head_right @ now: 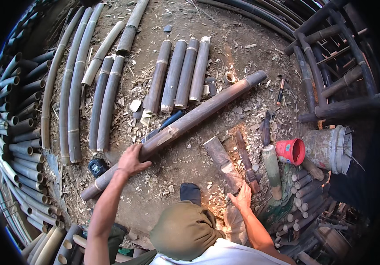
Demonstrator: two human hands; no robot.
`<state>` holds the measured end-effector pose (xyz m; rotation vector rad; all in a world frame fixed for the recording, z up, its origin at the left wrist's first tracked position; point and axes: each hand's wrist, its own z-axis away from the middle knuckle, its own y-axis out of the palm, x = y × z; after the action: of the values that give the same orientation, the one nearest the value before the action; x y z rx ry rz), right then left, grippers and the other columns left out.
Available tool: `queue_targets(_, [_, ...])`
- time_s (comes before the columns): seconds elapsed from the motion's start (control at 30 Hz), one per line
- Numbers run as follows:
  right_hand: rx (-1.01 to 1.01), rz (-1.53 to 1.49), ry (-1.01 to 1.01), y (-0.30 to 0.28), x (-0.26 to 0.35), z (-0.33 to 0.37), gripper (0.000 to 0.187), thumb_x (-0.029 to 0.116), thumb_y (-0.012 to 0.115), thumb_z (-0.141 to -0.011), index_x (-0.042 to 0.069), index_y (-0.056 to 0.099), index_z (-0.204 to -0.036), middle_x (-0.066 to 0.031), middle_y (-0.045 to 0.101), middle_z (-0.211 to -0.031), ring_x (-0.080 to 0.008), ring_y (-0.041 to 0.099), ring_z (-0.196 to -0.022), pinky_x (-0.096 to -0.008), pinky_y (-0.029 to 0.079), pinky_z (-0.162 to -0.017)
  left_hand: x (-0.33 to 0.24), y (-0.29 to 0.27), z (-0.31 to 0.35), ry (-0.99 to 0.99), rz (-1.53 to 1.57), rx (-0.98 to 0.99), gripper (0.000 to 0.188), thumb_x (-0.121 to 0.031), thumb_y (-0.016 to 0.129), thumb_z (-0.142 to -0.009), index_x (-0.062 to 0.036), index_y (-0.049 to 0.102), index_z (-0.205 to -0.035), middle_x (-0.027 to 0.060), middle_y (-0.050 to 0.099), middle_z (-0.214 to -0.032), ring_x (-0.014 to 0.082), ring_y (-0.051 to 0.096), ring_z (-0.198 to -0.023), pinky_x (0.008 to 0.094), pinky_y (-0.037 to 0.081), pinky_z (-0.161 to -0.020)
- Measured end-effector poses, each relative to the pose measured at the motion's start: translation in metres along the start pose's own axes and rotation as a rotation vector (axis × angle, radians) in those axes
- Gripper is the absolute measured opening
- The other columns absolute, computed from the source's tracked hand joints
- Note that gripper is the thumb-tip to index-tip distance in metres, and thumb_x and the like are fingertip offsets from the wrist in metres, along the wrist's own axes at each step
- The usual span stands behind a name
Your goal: The person carves a hole in a bamboo stalk using a knife and checks the fit by inserting another bamboo stalk. They handle several bamboo poles, inspecting their ends and shaving the edges of the joint opening to refine the connection.
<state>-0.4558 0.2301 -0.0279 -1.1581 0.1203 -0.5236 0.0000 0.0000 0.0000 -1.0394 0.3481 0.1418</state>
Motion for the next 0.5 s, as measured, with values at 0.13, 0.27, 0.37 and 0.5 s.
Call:
queue_targets(0.13, [-0.157, -0.141, -0.019, 0.013, 0.0, -0.011, 0.11, 0.03, 0.086, -0.063, -0.002, 0.021, -0.146, -0.0243, 0.039, -0.137, -0.041, 0.034, -0.129, -0.0488, 0.029, -0.109, -0.001, 0.033, -0.024, -0.089, -0.073, 0.041, 0.085, -0.037, 0.082, -0.063, -0.0043, 0.043, -0.131, 0.0183, 0.055, -0.121, 0.0351, 0.055, -0.114, 0.0463, 0.044, -0.099])
queue_targets(0.27, [-0.2, -0.065, -0.136, 0.0, 0.006, -0.023, 0.105, 0.029, 0.085, -0.063, 0.0, 0.027, -0.145, -0.0238, 0.041, -0.133, -0.0409, 0.036, -0.126, -0.0482, 0.03, -0.109, -0.002, 0.003, -0.015, 0.026, 0.1, 0.165, 0.073, -0.035, 0.079, -0.056, -0.0036, 0.056, -0.118, 0.0181, 0.06, -0.109, 0.0334, 0.059, -0.105, 0.0419, 0.05, -0.09])
queue_targets(0.37, [-0.169, -0.082, -0.204, 0.009, 0.025, -0.03, 0.092, 0.027, 0.083, -0.064, -0.002, 0.036, -0.138, -0.0234, 0.044, -0.127, -0.0402, 0.04, -0.12, -0.0476, 0.033, -0.105, -0.001, -0.044, 0.034, 0.056, 0.339, 0.289, 0.068, -0.035, 0.076, -0.054, -0.0029, 0.06, -0.112, 0.019, 0.064, -0.104, 0.0331, 0.063, -0.095, 0.0395, 0.05, -0.088])
queue_targets(0.5, [-0.259, -0.183, -0.31, 0.014, 0.033, -0.037, 0.086, 0.028, 0.081, -0.066, -0.002, 0.038, -0.134, -0.0233, 0.045, -0.12, -0.0401, 0.04, -0.115, -0.0508, 0.034, -0.1, 0.007, -0.063, 0.086, 0.029, 0.28, 0.433, 0.071, -0.035, 0.076, -0.055, -0.0027, 0.059, -0.116, 0.0194, 0.064, -0.107, 0.0327, 0.062, -0.099, 0.0393, 0.049, -0.09])
